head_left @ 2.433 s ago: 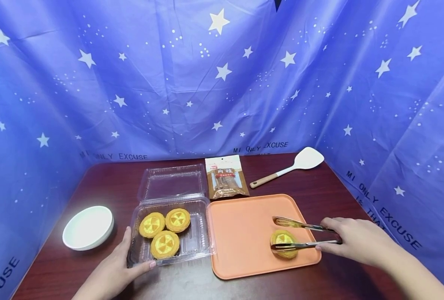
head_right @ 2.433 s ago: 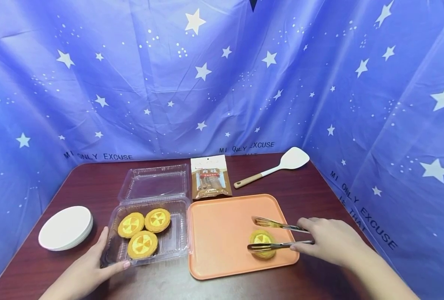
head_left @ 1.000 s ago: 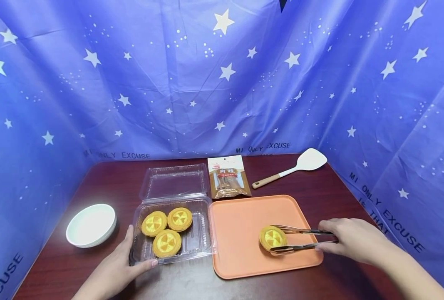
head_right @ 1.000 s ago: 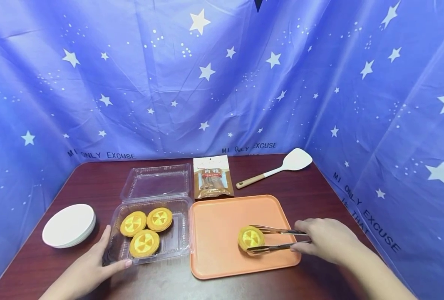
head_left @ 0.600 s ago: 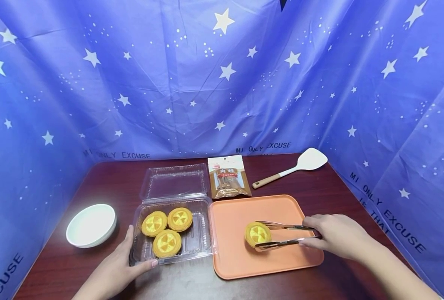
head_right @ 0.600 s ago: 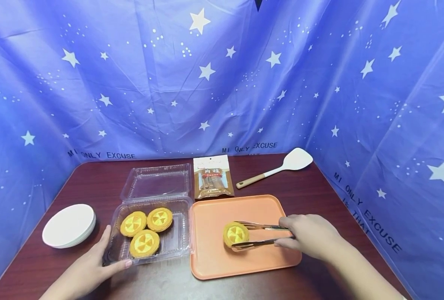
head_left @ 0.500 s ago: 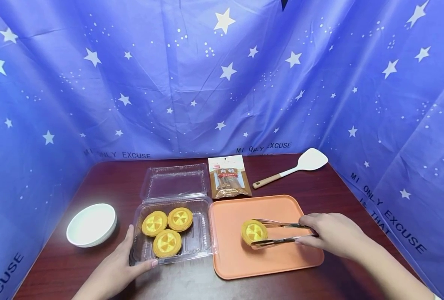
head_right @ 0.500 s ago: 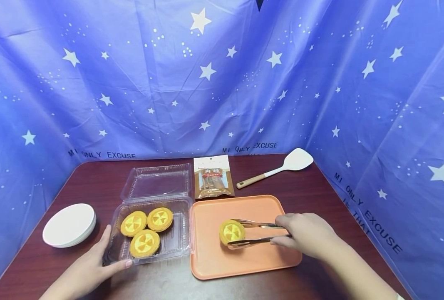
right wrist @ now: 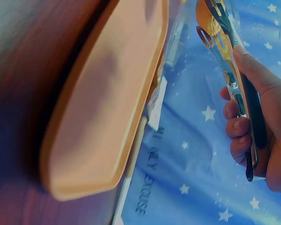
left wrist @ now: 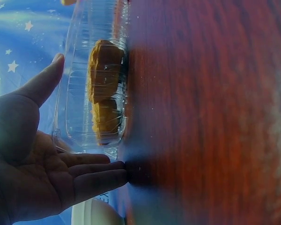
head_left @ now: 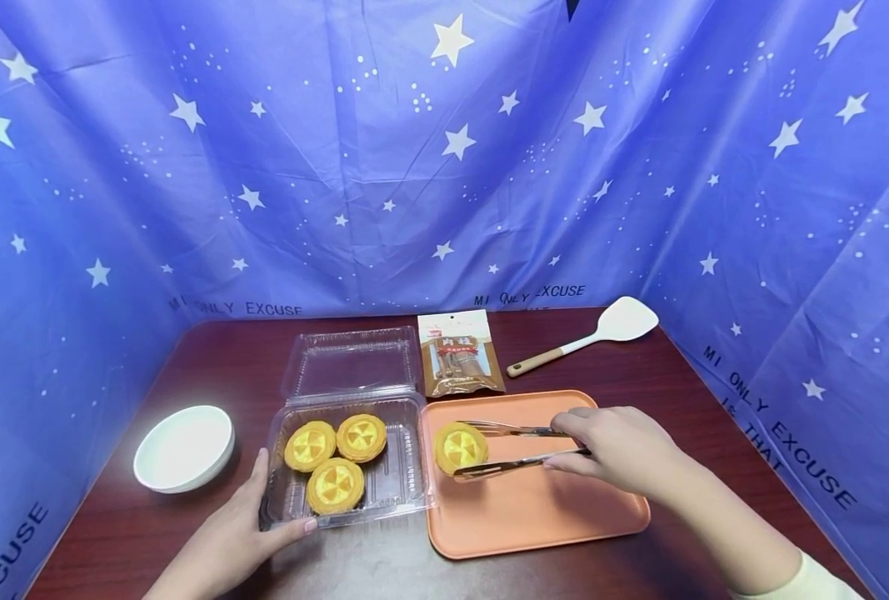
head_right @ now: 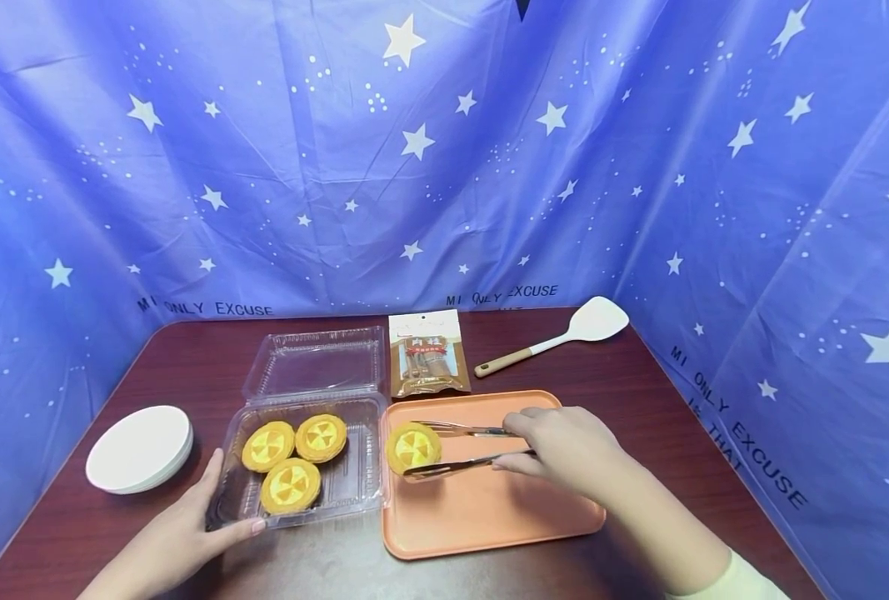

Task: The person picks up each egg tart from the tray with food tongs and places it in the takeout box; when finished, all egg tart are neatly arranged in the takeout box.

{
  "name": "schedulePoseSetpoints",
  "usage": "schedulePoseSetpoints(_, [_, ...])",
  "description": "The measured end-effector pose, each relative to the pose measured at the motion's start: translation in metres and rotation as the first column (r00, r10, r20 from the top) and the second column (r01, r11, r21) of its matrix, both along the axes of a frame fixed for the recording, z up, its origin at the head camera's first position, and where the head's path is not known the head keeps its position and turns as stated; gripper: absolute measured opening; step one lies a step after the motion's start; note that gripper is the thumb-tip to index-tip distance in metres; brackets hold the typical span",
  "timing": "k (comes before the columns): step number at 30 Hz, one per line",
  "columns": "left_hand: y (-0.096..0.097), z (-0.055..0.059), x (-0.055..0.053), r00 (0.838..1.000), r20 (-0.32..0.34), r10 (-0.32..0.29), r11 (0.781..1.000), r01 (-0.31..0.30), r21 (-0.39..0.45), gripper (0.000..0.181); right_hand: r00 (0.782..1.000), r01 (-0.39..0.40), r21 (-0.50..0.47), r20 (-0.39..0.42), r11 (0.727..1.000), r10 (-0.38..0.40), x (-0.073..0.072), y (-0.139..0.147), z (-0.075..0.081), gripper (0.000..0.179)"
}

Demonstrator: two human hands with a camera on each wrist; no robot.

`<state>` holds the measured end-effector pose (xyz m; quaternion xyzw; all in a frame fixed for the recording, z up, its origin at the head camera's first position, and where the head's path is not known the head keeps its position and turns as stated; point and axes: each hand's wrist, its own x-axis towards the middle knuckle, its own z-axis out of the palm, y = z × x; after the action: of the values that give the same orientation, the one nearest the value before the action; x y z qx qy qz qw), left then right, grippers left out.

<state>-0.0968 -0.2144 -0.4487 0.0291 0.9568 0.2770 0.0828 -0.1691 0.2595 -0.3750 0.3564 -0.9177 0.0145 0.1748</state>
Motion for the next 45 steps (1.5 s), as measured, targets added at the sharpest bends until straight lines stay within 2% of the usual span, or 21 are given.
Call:
schedulePoseSetpoints(5, [0.000,0.000,0.000,1.000,-0.007,-0.001,1.000,0.001,0.000,0.129,0.998,-0.051,0.004,-0.043,0.999,0.051,-0.004,-0.020,0.005,0.038])
schedulePoseSetpoints(14, [-0.001,-0.002,0.000,1.000,0.000,-0.001,1.000,0.001,-0.003,0.129,0.992,-0.124,0.029,-0.030,0.992,0.124,-0.012,-0.049,0.005,0.038])
schedulePoseSetpoints(22, [0.000,-0.001,-0.001,1.000,0.007,0.002,1.000,-0.002,-0.009,0.129,0.993,-0.114,0.091,-0.020,0.989,0.117,-0.017,-0.067,0.002,0.041])
schedulePoseSetpoints(30, [-0.001,0.000,-0.001,1.000,0.013,0.005,1.000,-0.005,-0.015,0.129,0.993,-0.105,0.210,0.079,0.972,0.090,-0.018,-0.088,0.011,0.041])
schedulePoseSetpoints(37, [-0.002,-0.001,0.000,1.000,0.006,0.007,1.000,-0.006,-0.013,0.129,0.996,-0.089,0.315,0.039,0.945,0.081,-0.015,-0.109,0.023,0.042])
schedulePoseSetpoints(45, [0.000,0.000,0.000,1.000,-0.009,0.002,1.000,-0.002,0.003,0.129,0.998,-0.039,0.385,0.055,0.922,0.019,-0.012,-0.123,0.029,0.042])
